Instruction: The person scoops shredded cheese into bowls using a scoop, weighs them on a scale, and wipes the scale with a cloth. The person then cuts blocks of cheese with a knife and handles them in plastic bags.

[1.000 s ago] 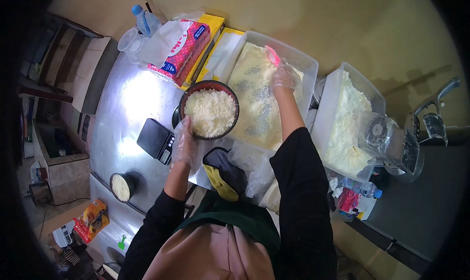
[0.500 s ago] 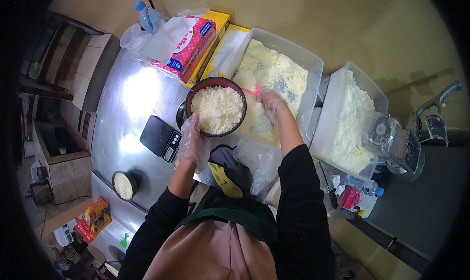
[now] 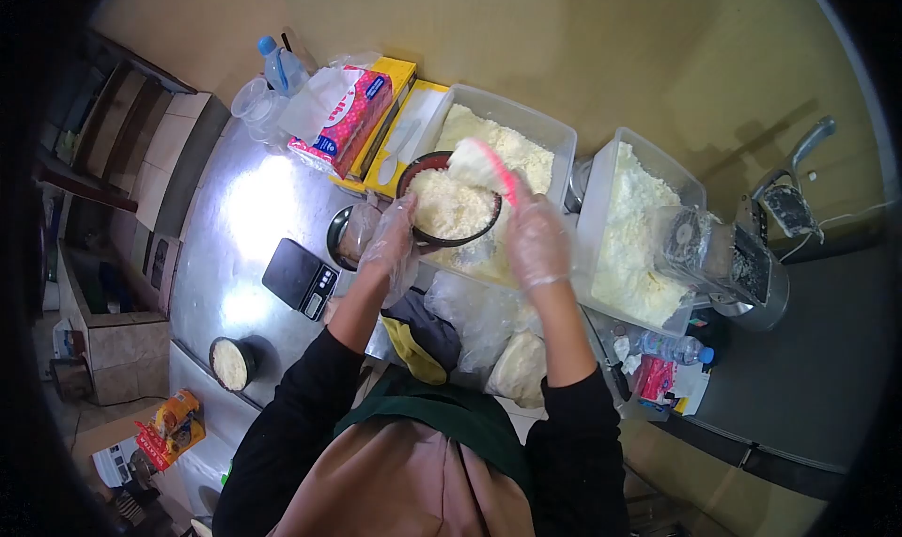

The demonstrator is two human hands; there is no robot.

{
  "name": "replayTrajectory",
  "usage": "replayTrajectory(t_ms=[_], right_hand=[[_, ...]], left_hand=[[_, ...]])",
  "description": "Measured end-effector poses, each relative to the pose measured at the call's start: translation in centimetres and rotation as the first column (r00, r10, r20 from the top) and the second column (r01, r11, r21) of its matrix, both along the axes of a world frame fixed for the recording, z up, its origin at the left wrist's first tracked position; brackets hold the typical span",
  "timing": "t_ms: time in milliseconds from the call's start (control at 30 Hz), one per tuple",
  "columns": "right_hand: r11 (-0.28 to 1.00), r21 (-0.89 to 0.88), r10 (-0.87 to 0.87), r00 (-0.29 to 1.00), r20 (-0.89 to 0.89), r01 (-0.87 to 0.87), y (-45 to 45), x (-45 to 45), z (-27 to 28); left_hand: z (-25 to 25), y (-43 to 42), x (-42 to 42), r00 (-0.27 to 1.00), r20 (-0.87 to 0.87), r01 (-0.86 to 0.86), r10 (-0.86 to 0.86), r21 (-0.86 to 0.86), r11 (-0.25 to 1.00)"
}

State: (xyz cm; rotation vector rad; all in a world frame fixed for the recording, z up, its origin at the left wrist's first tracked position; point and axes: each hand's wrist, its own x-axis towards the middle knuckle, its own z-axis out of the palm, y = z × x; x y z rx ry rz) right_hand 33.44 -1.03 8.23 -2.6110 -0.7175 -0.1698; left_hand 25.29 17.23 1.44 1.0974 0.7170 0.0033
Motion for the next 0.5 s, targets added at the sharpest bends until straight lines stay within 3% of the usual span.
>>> replayTrajectory(t_ms=[33, 100, 167, 367, 433, 467, 500], right_hand=[[1.0, -0.001, -0.001, 1.0, 0.004, 0.001, 0.2, -1.0, 0.9], [0.983, -0.18, 0.034, 0.998, 0.056, -0.023, 0.4, -2.5, 2.4], [0.984, -0.177, 0.046, 0.994, 0.099, -0.028, -0.1, -2.9, 2.7], [0.992, 0.008, 0.121, 0.987, 0.105, -0.123, -0.6, -3.1, 3.8], [0.957, 0.252, 0.112, 0.985, 0.134, -0.143, -0.5, -2.6, 2.6], [0.956, 0.25, 0.126, 0.983, 0.129, -0.156, -0.6, -2.5, 2.4], [0.909, 0.411, 0.097, 0.995, -0.032, -0.075, -0.8, -2.4, 2.2]], left_hand=[[0.3, -0.7, 0.3, 0.997, 0.082, 0.017, -0.003, -0.171, 0.985], [2.2, -1.7, 0.5, 0.999, 0.035, -0.022, 0.03, -0.211, 0.977], [2.2, -2.2, 0.1, 0.996, 0.093, 0.022, 0.0, -0.242, 0.97], [0.3, -1.6, -0.4, 0.983, 0.173, -0.025, 0.069, -0.247, 0.969], [0.7, -1.5, -0.9, 0.983, 0.159, -0.06, 0.095, -0.211, 0.976], [1.4, -1.4, -1.4, 0.983, 0.143, -0.092, 0.118, -0.173, 0.981], [2.3, -1.1, -2.1, 0.982, 0.136, -0.11, 0.134, -0.174, 0.979]])
